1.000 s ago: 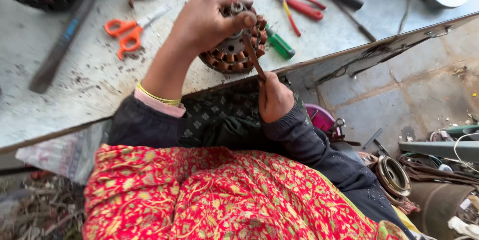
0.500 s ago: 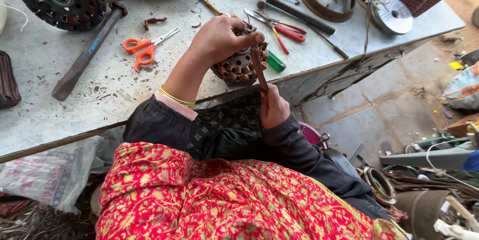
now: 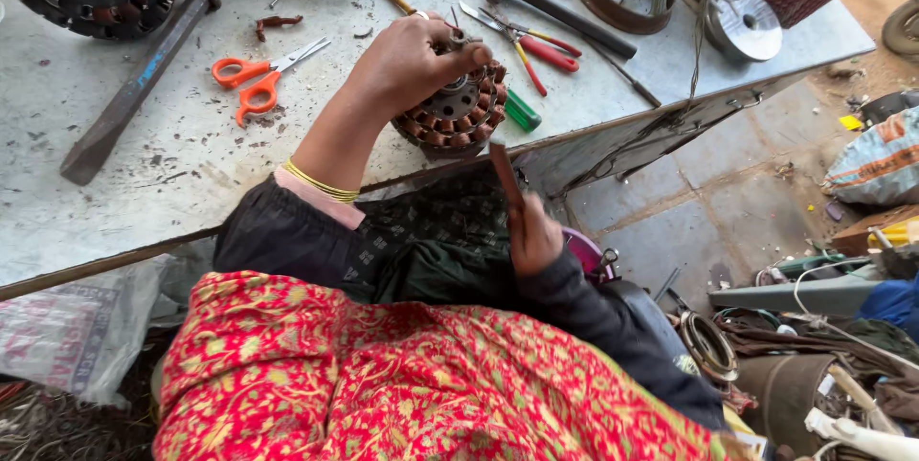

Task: The person retrieves pliers from a bucket and uses them to adjust copper windings on a motor armature. They then switch to a metal rod to continue pressing and shaping the windings on the same component.

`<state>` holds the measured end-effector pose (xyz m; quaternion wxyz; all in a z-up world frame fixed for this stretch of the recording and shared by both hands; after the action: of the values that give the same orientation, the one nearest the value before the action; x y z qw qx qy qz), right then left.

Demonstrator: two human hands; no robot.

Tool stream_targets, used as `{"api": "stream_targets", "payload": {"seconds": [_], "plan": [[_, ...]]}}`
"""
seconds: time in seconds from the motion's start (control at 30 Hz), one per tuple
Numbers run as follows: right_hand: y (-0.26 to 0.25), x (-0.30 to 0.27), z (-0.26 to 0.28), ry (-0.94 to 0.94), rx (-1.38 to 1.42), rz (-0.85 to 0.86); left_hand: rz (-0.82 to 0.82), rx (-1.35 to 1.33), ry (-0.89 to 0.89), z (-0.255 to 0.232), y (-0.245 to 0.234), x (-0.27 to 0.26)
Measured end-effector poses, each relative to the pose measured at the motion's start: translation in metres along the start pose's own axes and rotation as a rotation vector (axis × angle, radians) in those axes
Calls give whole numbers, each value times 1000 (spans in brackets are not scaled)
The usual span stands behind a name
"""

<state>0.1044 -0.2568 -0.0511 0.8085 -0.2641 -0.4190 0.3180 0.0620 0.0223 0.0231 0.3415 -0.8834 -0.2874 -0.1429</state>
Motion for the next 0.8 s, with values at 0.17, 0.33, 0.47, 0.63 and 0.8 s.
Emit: {"api": "stream_targets", "payload": {"seconds": [0.17,0.33,0.47,0.63,0.8], "plan": [[-12,-4,-10,124,96,31,-42,16,80,6,2,-4],[-12,42,29,-123,19,-28,-52,-31,98,3,-1,-3],[2,57,31,-79,-9,22,-62,12,145,0,-2,-5],[15,43,11,-78,-25,27,-14,-40,147,0,0,-5],[11,38,12,-63,35,6,-28,-21,121,-15,-4,-6]]}}
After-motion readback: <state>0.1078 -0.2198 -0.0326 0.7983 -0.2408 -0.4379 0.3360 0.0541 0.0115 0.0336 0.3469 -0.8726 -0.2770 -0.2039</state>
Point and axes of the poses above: each hand's wrist, its own x-axis towards the middle knuckle, its own y-axis out of the palm, z = x × y, the point moved 7 cm from there along x, towards the middle knuckle, and after that the axes turned 3 degrees about y, right-handed, at the moved point
